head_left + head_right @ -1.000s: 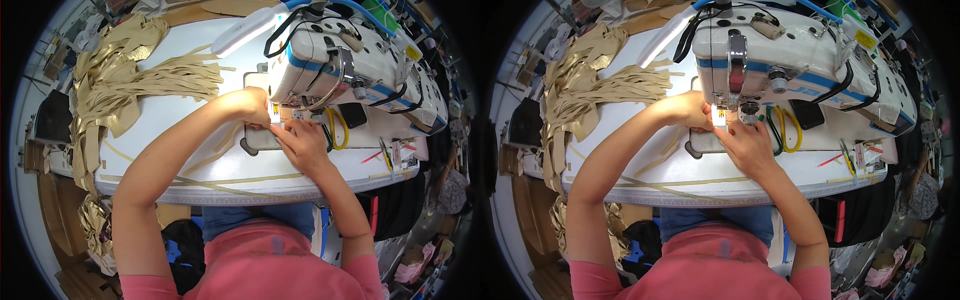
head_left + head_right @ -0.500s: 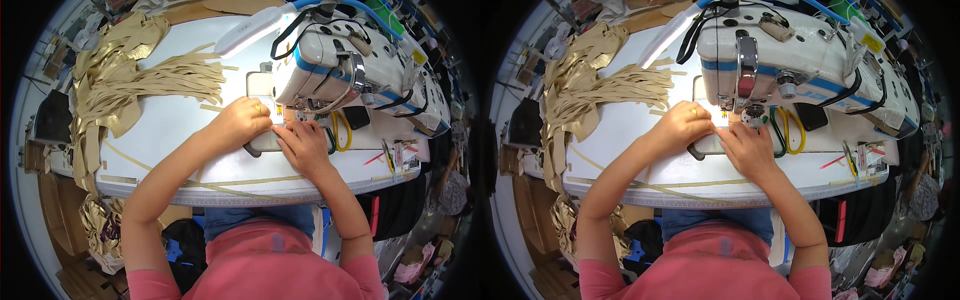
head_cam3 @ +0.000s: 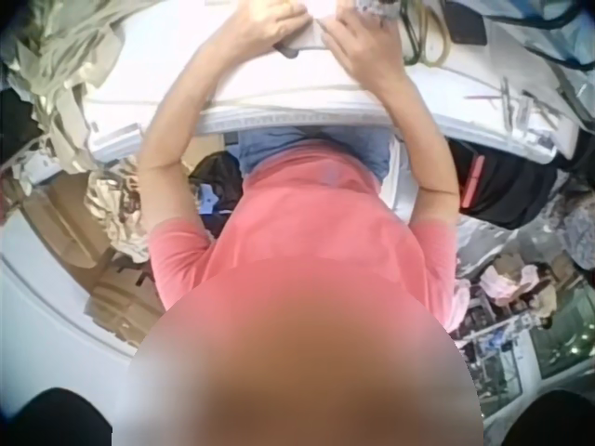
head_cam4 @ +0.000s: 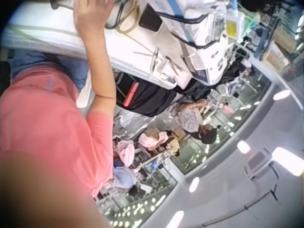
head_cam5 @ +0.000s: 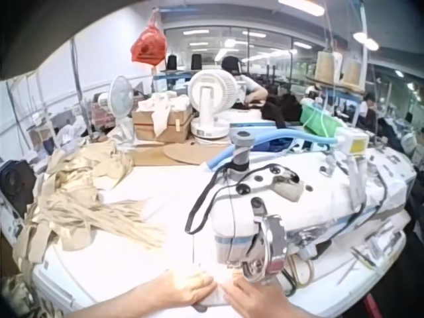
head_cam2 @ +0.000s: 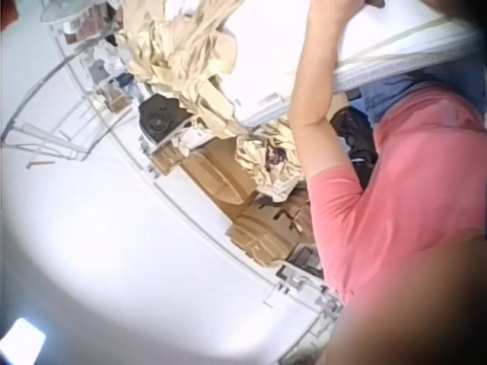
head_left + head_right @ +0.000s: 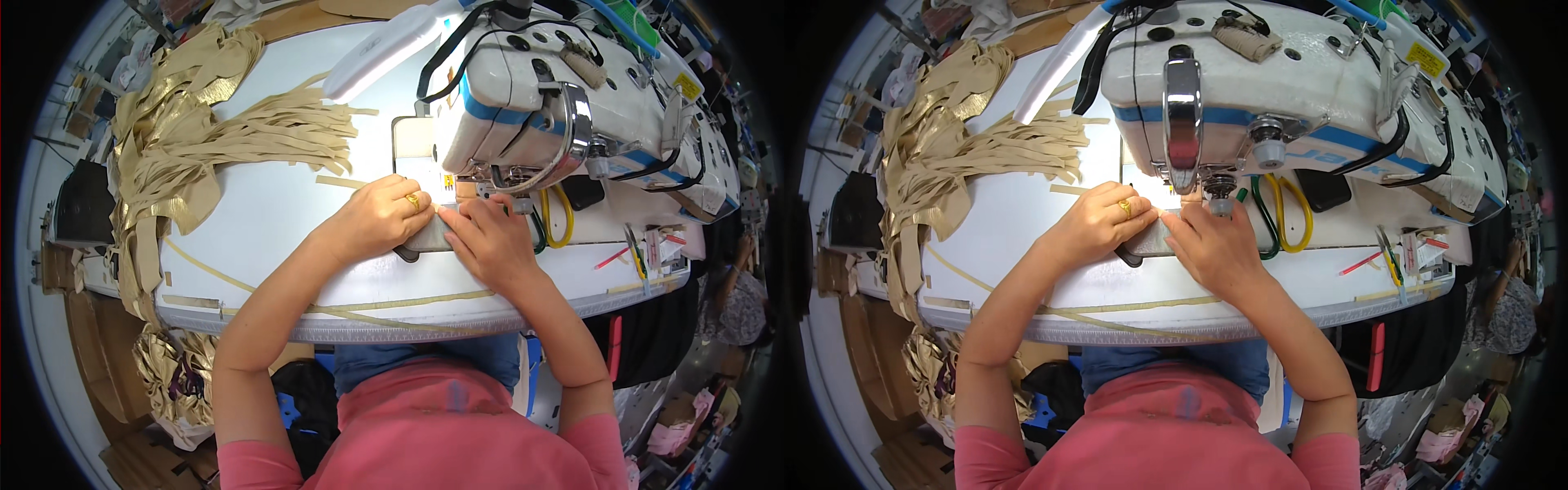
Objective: The user is sewing fabric strips using an industrial sewing machine in a production environment.
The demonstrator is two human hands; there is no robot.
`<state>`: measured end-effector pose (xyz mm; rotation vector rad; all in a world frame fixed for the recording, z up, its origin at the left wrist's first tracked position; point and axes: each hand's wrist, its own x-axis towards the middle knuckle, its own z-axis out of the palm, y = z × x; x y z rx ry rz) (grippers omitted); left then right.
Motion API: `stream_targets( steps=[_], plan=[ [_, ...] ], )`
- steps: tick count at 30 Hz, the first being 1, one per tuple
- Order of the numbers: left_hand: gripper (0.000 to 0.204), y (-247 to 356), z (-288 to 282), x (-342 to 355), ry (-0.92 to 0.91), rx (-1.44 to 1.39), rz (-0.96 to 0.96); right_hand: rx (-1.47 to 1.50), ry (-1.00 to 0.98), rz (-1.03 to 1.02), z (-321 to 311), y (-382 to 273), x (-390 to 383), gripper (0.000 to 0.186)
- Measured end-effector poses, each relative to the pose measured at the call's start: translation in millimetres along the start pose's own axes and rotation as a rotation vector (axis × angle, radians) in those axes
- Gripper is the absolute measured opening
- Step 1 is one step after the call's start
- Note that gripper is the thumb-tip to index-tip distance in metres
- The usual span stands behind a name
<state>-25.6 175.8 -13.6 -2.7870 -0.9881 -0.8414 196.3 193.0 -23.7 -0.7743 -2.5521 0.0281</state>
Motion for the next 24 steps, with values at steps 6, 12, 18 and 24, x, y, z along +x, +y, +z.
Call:
stream_targets(
  steps=[6,12,18,24],
  plan=[
    [0.025,-12,11,5,0.082,-0.007,0.043,-0.058,-0.029,-0.054,0,15,0,0.032],
    [0.014,-22,9,13,0.113,-0.04,0.049,-0.093,-0.011,-0.063,-2,19,4,0.031],
    [0.008,-28,8,16,0.101,-0.03,0.061,-0.174,-0.106,-0.024,-1,20,3,0.03],
    [0.006,-35,7,19,0.103,-0.077,0.051,-0.001,-0.072,0.044,5,25,0,0.032]
  ],
)
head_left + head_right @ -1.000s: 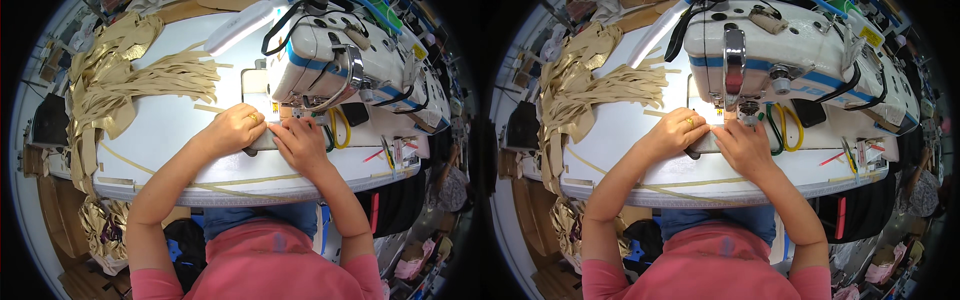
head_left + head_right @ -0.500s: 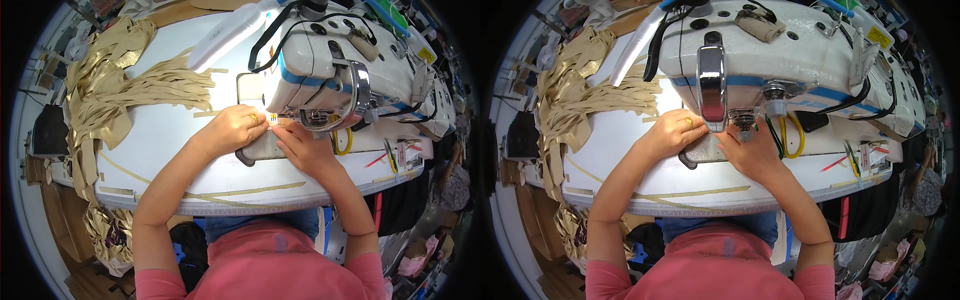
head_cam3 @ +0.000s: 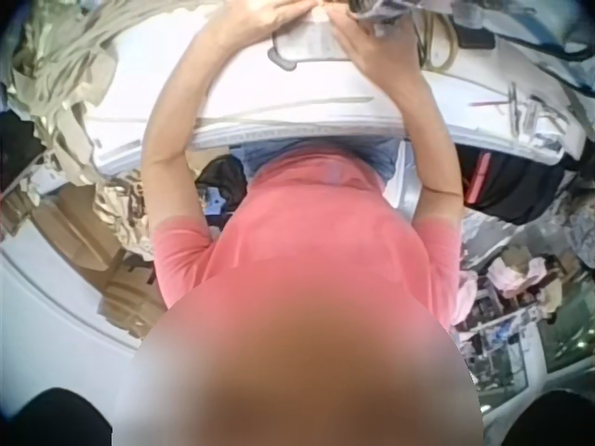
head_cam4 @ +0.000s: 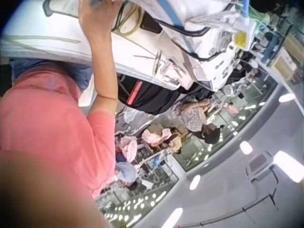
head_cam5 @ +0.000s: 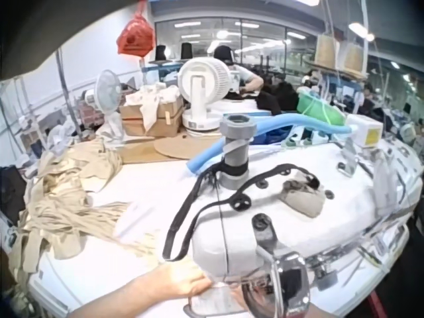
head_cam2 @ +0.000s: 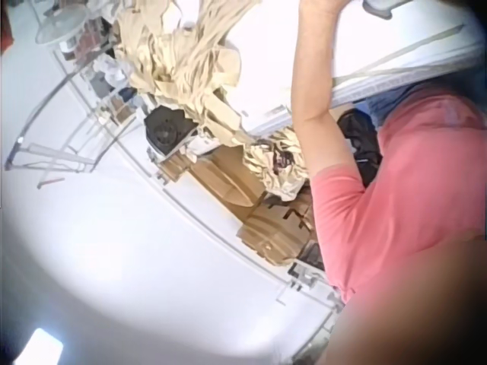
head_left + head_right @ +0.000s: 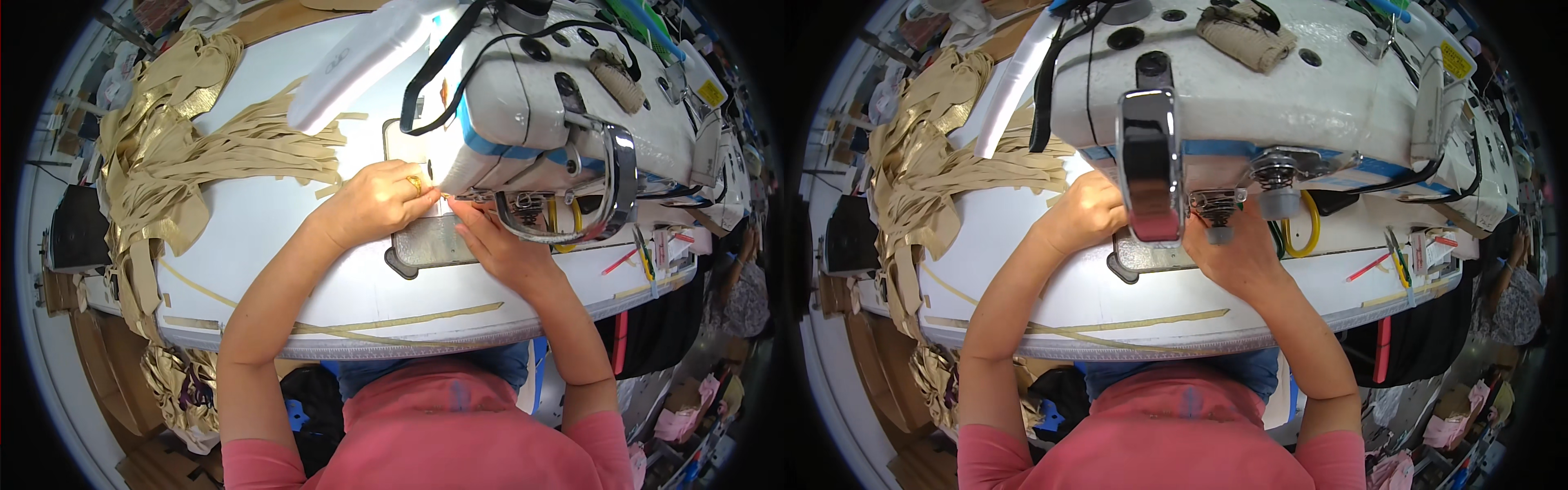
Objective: The user is sewing fabric strips using an industrial sewing machine in a production environment.
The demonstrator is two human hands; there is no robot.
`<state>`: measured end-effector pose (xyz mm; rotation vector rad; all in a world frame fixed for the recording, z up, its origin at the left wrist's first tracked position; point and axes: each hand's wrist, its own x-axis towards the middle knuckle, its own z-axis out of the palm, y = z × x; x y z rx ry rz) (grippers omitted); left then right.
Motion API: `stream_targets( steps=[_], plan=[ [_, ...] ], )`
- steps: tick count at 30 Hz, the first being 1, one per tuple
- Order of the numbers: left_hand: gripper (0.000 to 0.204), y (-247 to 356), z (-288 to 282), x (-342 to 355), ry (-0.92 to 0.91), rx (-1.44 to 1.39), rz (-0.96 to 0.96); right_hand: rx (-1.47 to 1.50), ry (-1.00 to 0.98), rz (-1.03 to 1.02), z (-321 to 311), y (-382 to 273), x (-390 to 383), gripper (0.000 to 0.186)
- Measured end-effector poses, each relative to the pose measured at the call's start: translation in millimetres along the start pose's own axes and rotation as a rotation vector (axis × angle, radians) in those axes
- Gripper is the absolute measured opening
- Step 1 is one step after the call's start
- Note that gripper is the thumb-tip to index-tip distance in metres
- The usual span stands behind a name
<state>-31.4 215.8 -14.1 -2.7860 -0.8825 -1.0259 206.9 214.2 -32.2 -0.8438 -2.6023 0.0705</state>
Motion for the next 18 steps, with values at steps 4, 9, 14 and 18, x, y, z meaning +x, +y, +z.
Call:
stream_targets(
  steps=[4,9,14,18],
  plan=[
    [0.005,-5,9,-3,0.049,-0.045,-0.02,0.057,0.051,0.013,-2,-3,4,0.032],
    [0.004,-12,14,-5,0.031,-0.096,0.024,0.03,0.091,-0.013,-5,-3,6,0.032],
    [0.004,-10,19,-10,0.04,-0.175,-0.072,0.034,0.077,0.006,-6,-5,6,0.031],
    [0.007,-12,14,-8,0.044,-0.124,-0.006,0.065,0.011,0.046,-4,-6,7,0.032]
  ],
)
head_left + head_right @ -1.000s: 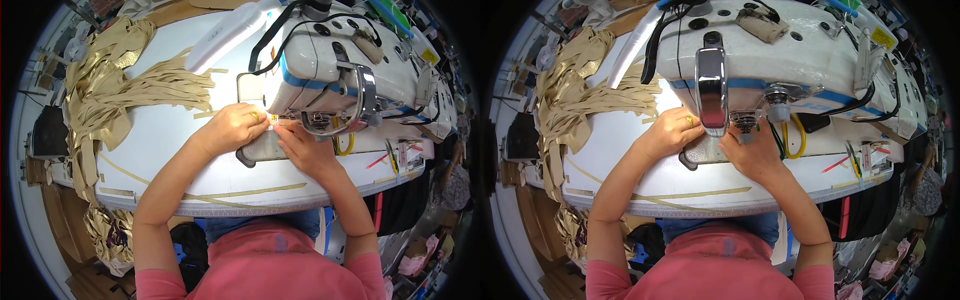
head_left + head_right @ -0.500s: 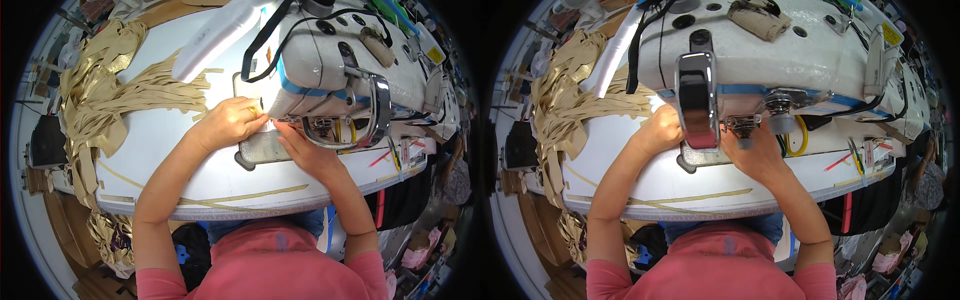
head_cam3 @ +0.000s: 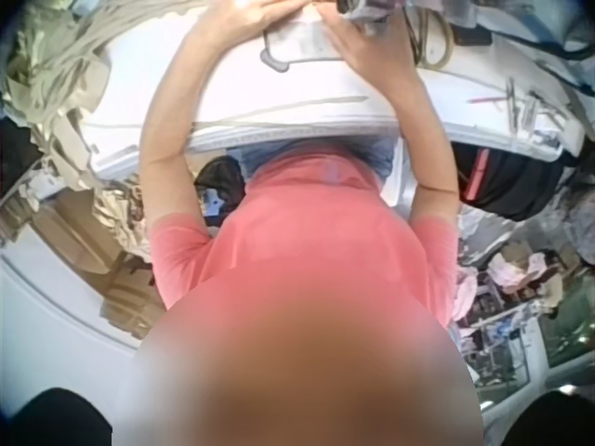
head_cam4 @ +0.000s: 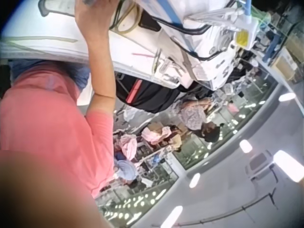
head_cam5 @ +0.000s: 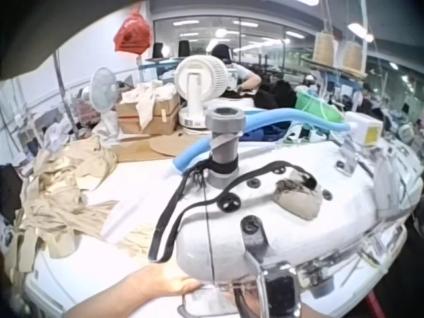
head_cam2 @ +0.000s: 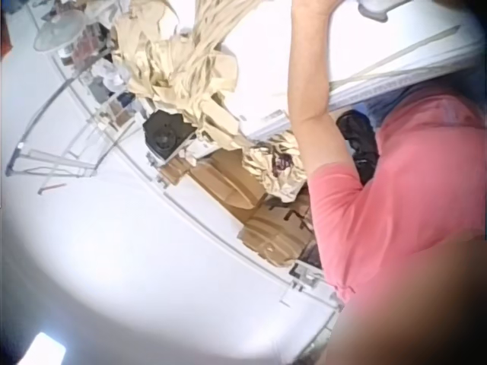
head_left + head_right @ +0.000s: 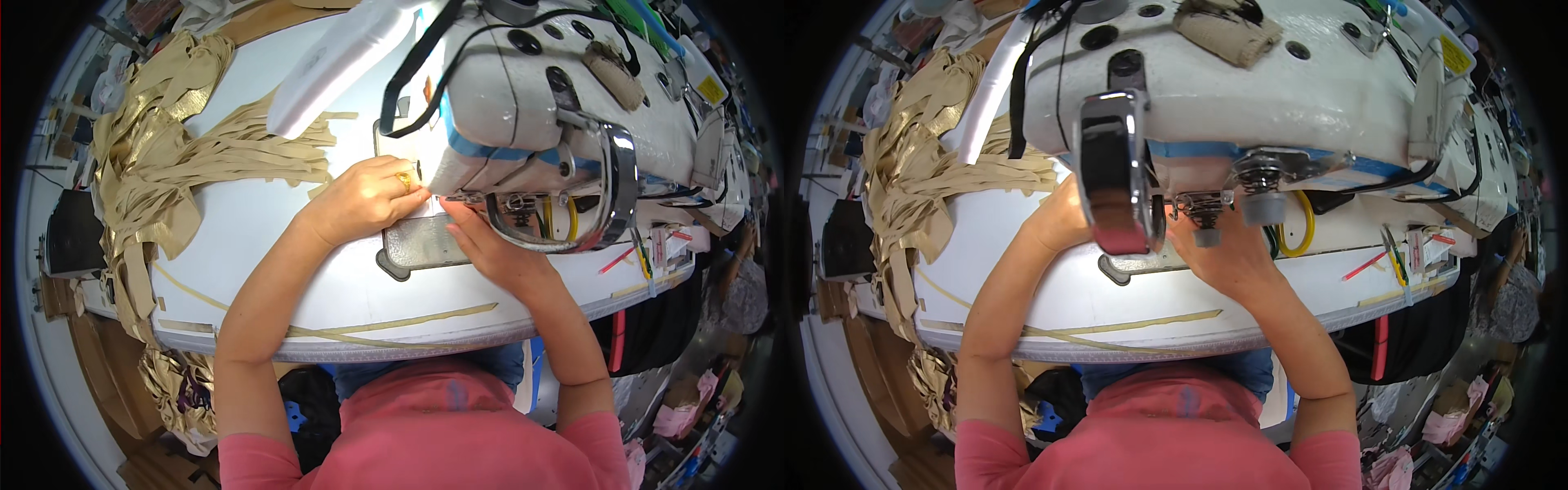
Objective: The user is sewing fabric strips using an industrial sewing machine in a production environment.
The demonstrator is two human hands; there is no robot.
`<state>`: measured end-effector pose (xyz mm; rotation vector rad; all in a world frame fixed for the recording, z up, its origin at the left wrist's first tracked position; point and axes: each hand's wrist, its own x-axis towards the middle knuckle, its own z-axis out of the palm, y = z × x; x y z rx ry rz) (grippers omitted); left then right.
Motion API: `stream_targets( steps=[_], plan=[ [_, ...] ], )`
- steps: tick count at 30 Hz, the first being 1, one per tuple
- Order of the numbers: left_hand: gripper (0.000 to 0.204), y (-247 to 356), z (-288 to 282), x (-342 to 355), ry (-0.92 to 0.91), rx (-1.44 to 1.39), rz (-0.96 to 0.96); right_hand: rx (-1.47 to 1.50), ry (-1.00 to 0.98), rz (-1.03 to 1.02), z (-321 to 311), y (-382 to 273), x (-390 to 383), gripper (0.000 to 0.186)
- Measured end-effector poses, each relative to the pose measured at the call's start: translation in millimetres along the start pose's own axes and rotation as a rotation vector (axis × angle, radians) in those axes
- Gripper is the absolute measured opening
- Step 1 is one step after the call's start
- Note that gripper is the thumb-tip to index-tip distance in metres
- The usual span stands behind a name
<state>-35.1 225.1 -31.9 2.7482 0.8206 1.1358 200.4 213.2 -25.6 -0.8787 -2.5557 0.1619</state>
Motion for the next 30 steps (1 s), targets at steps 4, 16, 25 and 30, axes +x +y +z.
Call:
stream_targets(
  steps=[4,16,25,30],
  plan=[
    [0.009,8,-14,11,-0.082,-0.005,0.02,-0.04,-0.038,-0.022,8,11,-8,0.033],
    [0.01,1,-6,2,-0.029,0.07,0.067,0.317,0.136,0.116,4,-1,-1,0.031],
    [0.011,3,-6,4,-0.022,0.059,0.055,0.251,0.092,0.109,0,-1,2,0.029],
    [0.011,4,-8,5,-0.03,0.063,0.05,0.189,0.086,0.068,1,1,2,0.029]
  ],
)
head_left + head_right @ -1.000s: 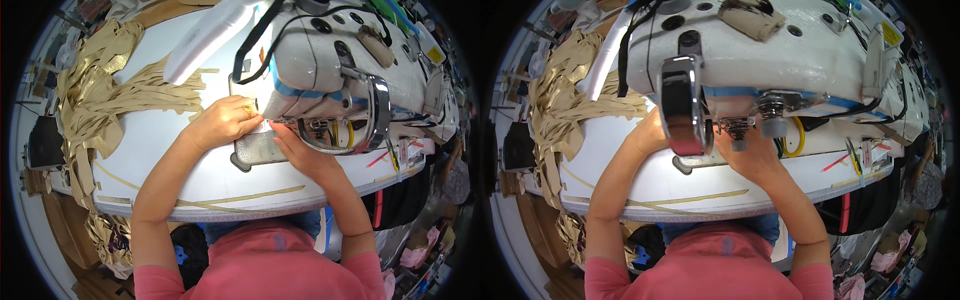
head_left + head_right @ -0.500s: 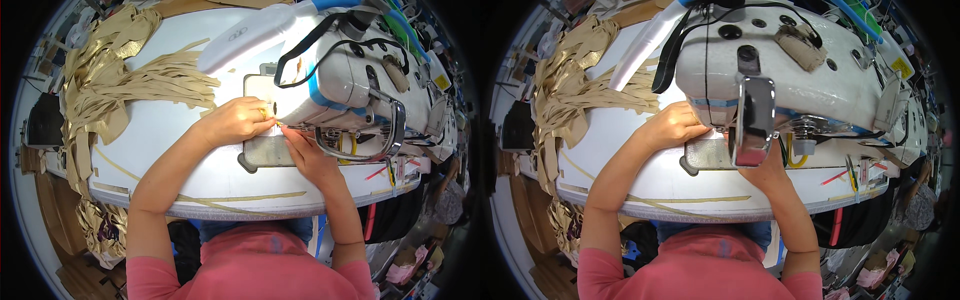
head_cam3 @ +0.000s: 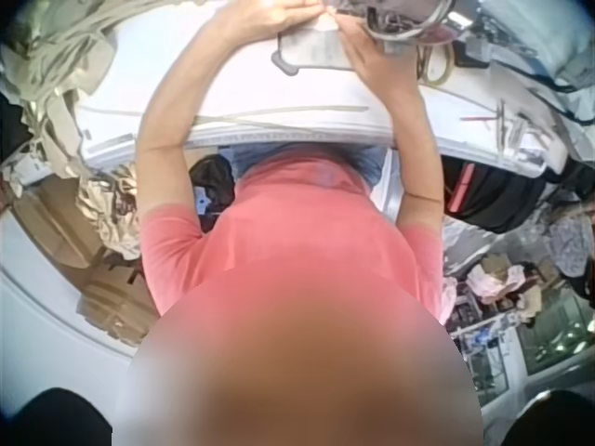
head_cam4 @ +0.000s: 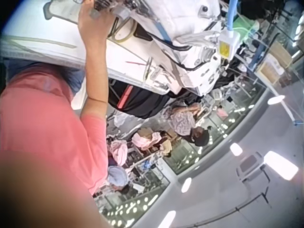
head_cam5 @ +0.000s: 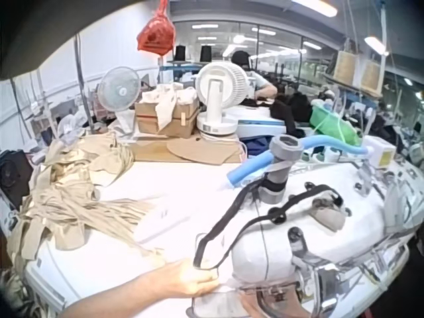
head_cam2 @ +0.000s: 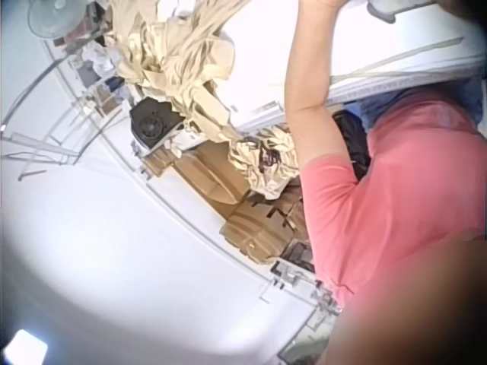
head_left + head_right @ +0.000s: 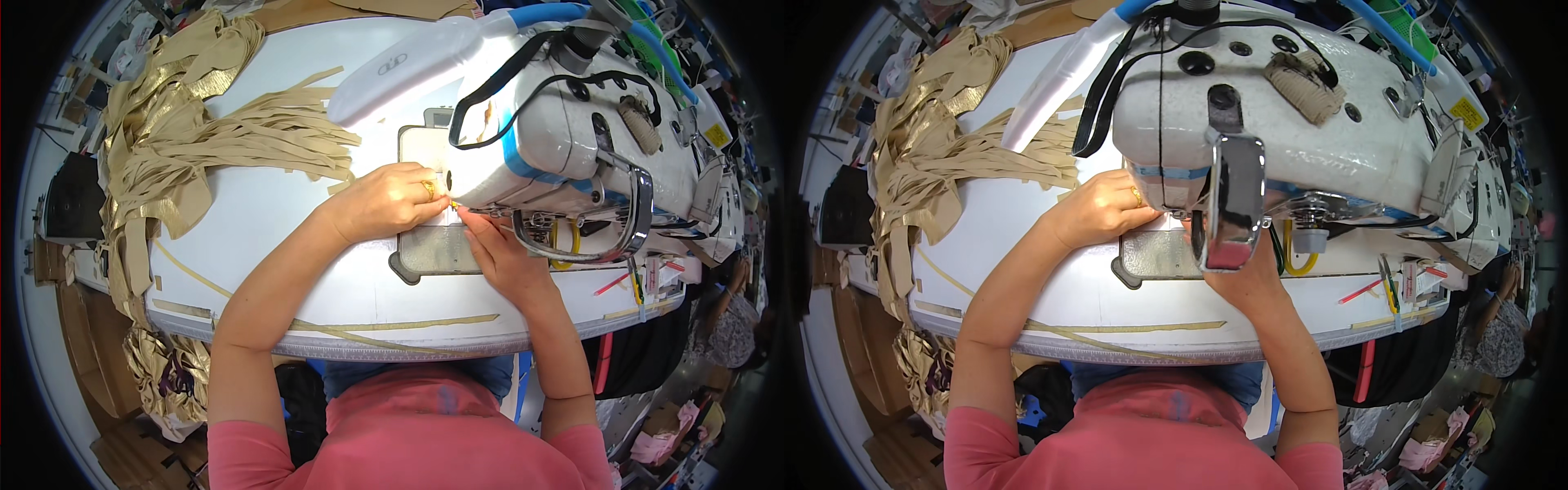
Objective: The user is sewing fabric strips using an industrial sewing machine in a production environment.
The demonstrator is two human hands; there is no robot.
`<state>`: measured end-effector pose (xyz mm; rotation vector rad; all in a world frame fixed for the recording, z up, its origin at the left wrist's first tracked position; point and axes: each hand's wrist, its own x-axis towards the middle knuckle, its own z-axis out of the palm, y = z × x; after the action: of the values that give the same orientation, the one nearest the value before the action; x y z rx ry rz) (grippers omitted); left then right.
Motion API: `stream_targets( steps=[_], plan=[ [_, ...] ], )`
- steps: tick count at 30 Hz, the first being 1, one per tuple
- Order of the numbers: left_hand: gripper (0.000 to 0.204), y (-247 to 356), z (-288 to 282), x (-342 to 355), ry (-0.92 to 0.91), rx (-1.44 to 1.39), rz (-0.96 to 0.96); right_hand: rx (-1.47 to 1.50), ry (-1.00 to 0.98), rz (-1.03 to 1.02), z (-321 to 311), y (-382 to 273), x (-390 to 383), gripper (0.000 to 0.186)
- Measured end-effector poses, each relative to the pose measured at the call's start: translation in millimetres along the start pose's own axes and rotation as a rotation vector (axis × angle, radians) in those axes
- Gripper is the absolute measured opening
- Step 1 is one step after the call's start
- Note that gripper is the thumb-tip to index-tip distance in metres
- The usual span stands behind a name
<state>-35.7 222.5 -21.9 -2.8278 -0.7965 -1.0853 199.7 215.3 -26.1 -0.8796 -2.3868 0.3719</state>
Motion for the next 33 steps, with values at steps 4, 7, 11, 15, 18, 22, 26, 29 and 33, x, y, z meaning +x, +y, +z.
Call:
stream_targets(
  steps=[4,7,11,15,18,22,26,29,33],
  plan=[
    [0.011,1,0,0,0.004,0.007,0.003,0.016,-0.001,0.005,2,-1,-2,0.029],
    [0.011,-1,0,-1,0.0,0.0,-0.003,0.051,0.007,0.024,2,-1,0,0.029],
    [0.012,1,-2,0,0.006,0.015,0.002,-0.068,-0.011,-0.023,4,5,-3,0.029],
    [0.012,1,2,-2,0.007,0.015,0.003,0.004,-0.011,0.026,2,0,-4,0.03],
    [0.012,1,1,-1,0.016,0.026,0.003,-0.03,-0.013,0.003,3,2,-3,0.03],
    [0.011,0,0,-1,0.005,0.006,0.0,0.02,-0.002,0.007,4,0,-2,0.03],
    [0.009,-1,1,-1,0.007,-0.012,0.0,-0.006,0.007,0.029,3,1,-2,0.03],
    [0.007,0,0,-2,0.012,-0.01,-0.019,-0.043,0.021,0.071,-1,2,-5,0.029],
    [0.006,-2,2,0,0.006,-0.011,-0.009,0.145,0.369,0.183,1,20,-12,0.024]
  ],
)
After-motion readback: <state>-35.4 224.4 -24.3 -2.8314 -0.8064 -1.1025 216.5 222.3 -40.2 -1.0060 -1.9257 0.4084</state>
